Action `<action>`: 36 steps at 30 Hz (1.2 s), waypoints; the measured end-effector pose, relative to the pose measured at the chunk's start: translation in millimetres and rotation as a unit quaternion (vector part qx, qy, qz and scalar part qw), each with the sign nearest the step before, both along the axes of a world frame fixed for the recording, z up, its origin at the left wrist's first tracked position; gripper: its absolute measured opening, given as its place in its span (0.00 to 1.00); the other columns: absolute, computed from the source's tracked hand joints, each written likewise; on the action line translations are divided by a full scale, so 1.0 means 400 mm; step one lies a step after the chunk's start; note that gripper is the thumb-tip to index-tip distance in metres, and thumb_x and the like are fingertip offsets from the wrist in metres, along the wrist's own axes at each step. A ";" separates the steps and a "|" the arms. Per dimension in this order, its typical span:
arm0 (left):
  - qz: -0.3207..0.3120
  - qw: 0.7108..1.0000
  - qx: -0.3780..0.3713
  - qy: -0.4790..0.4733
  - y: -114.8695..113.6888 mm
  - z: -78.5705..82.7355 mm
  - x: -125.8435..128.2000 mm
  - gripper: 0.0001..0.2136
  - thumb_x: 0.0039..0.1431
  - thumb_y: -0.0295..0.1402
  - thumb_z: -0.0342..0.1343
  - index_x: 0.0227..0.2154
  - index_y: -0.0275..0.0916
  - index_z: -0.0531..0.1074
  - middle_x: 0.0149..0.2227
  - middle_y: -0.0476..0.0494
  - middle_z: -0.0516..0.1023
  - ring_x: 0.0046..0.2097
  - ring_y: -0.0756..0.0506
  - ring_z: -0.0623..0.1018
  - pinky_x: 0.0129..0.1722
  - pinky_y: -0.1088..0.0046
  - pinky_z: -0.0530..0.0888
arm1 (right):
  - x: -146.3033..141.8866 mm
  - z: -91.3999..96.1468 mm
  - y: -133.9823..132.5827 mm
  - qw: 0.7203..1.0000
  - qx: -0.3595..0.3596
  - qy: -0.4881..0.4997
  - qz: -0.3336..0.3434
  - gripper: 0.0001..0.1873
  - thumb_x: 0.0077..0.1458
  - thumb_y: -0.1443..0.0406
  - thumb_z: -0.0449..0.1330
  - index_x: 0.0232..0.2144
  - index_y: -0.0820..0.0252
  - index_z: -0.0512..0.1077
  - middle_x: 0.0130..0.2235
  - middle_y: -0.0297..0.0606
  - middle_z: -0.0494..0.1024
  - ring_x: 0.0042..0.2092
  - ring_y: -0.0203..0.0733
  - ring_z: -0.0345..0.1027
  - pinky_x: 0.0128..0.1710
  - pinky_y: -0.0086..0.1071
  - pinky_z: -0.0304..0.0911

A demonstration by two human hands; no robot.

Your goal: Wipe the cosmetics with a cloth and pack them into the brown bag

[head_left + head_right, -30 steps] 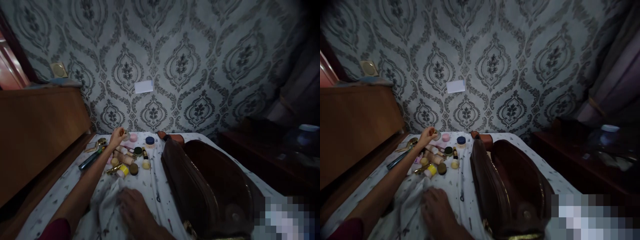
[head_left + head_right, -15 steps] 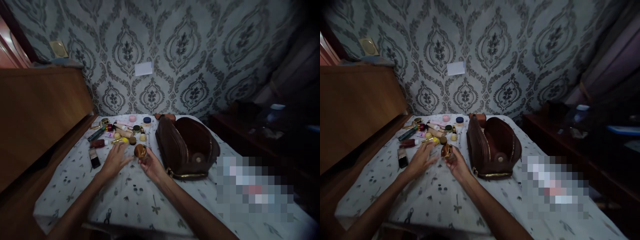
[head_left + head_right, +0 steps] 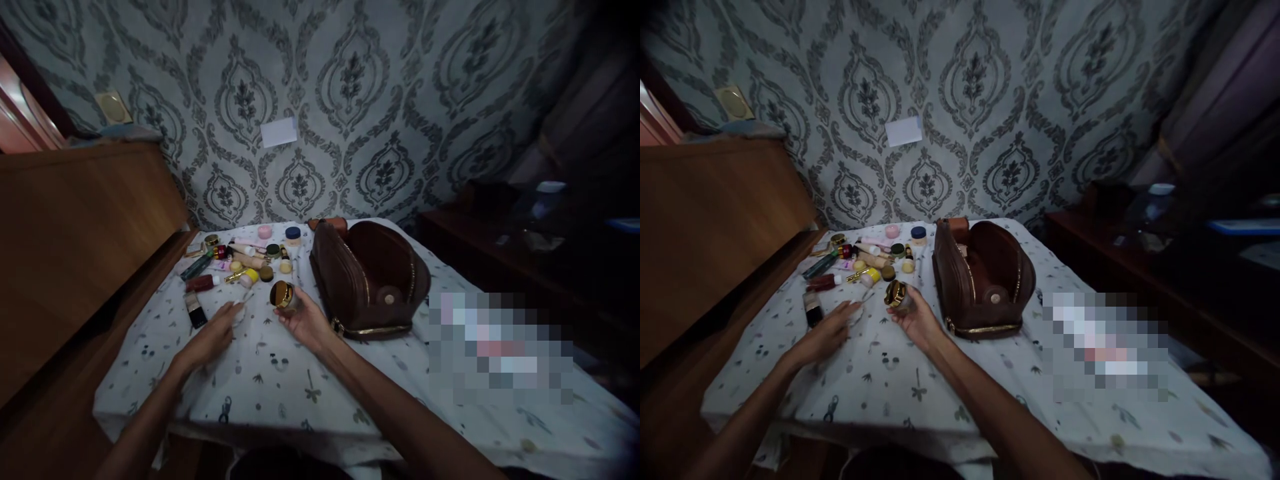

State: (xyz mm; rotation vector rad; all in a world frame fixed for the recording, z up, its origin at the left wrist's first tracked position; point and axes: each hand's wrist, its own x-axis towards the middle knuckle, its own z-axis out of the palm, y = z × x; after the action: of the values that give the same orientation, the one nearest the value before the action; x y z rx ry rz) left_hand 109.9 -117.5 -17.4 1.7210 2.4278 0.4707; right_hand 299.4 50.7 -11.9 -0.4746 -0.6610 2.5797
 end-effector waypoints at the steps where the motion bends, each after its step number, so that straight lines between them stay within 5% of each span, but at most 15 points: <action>1: 0.018 1.000 0.018 -0.005 0.003 0.016 -0.010 0.25 0.58 0.27 0.48 0.60 0.42 0.66 0.62 0.38 0.69 0.65 0.37 0.64 0.63 0.54 0.64 | -0.001 0.000 -0.001 1.000 0.002 0.002 0.000 0.11 0.57 0.58 0.61 0.39 0.59 0.71 0.32 0.37 0.81 0.28 0.37 0.75 0.24 0.26 0.66; 5: 0.050 0.983 0.175 -0.015 0.045 0.093 0.011 0.17 0.62 0.35 0.49 0.51 0.40 0.73 0.52 0.39 0.77 0.58 0.38 0.72 0.60 0.56 0.67 | -0.007 0.000 -0.009 1.000 0.013 -0.003 -0.011 0.11 0.58 0.59 0.60 0.40 0.59 0.71 0.33 0.37 0.81 0.28 0.38 0.75 0.25 0.28 0.68; 9: -0.041 0.954 0.293 -0.035 0.113 0.107 0.104 0.16 0.67 0.38 0.46 0.50 0.40 0.73 0.50 0.39 0.78 0.52 0.42 0.75 0.54 0.62 0.71 | -0.015 -0.012 -0.024 0.999 0.039 -0.013 -0.021 0.12 0.56 0.58 0.63 0.39 0.57 0.70 0.33 0.34 0.81 0.26 0.35 0.73 0.25 0.27 0.67; 13: -0.170 0.944 0.277 0.056 0.178 0.054 0.173 0.18 0.67 0.39 0.45 0.54 0.38 0.69 0.51 0.35 0.74 0.54 0.39 0.71 0.55 0.59 0.69 | -0.018 -0.030 -0.036 0.999 0.037 -0.021 0.022 0.16 0.55 0.52 0.62 0.30 0.59 0.70 0.22 0.28 0.74 0.20 0.32 0.66 0.19 0.23 0.60; 16: -0.157 0.948 0.265 0.082 0.213 0.033 0.182 0.19 0.68 0.40 0.42 0.53 0.36 0.69 0.45 0.34 0.73 0.49 0.39 0.73 0.49 0.61 0.71 | -0.021 -0.038 -0.038 0.996 0.058 -0.044 0.043 0.22 0.54 0.47 0.60 0.25 0.59 0.66 0.18 0.28 0.70 0.18 0.31 0.62 0.16 0.23 0.53; 22: -0.091 0.955 0.283 0.004 0.238 0.047 0.186 0.17 0.69 0.38 0.36 0.45 0.38 0.69 0.40 0.38 0.72 0.45 0.41 0.73 0.47 0.62 0.71 | -0.032 -0.059 -0.036 0.972 0.210 -0.059 -0.092 0.23 0.52 0.45 0.60 0.40 0.54 0.65 0.29 0.26 0.71 0.22 0.32 0.63 0.18 0.25 0.56; 27: -0.073 0.946 0.295 -0.117 0.232 0.061 0.196 0.16 0.69 0.37 0.34 0.35 0.41 0.65 0.34 0.42 0.71 0.39 0.43 0.72 0.42 0.64 0.69 | -0.010 -0.057 -0.035 0.885 0.420 -0.132 -0.148 0.22 0.57 0.47 0.55 0.45 0.55 0.62 0.41 0.35 0.72 0.40 0.40 0.69 0.38 0.32 0.68; 30: -0.055 0.939 0.282 -0.187 0.227 0.064 0.191 0.15 0.69 0.40 0.35 0.32 0.42 0.64 0.32 0.44 0.69 0.37 0.44 0.71 0.42 0.66 0.68 | 0.013 -0.037 -0.046 0.816 0.533 -0.159 -0.157 0.20 0.61 0.51 0.52 0.49 0.56 0.59 0.47 0.39 0.71 0.50 0.44 0.67 0.52 0.38 0.63; 36: 0.060 0.892 0.212 -0.396 0.233 0.035 0.163 0.17 0.62 0.48 0.43 0.27 0.41 0.64 0.28 0.48 0.69 0.36 0.45 0.71 0.38 0.70 0.70 | 0.031 -0.020 -0.063 0.687 0.696 -0.143 -0.152 0.22 0.60 0.60 0.55 0.54 0.60 0.57 0.52 0.47 0.65 0.55 0.49 0.62 0.57 0.45 0.59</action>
State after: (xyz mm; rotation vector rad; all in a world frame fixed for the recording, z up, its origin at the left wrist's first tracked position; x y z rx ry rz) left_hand 175.1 -24.3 -3.6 1.1251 1.8900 1.4706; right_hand 311.9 25.7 -19.9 -0.3476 -2.0909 1.0655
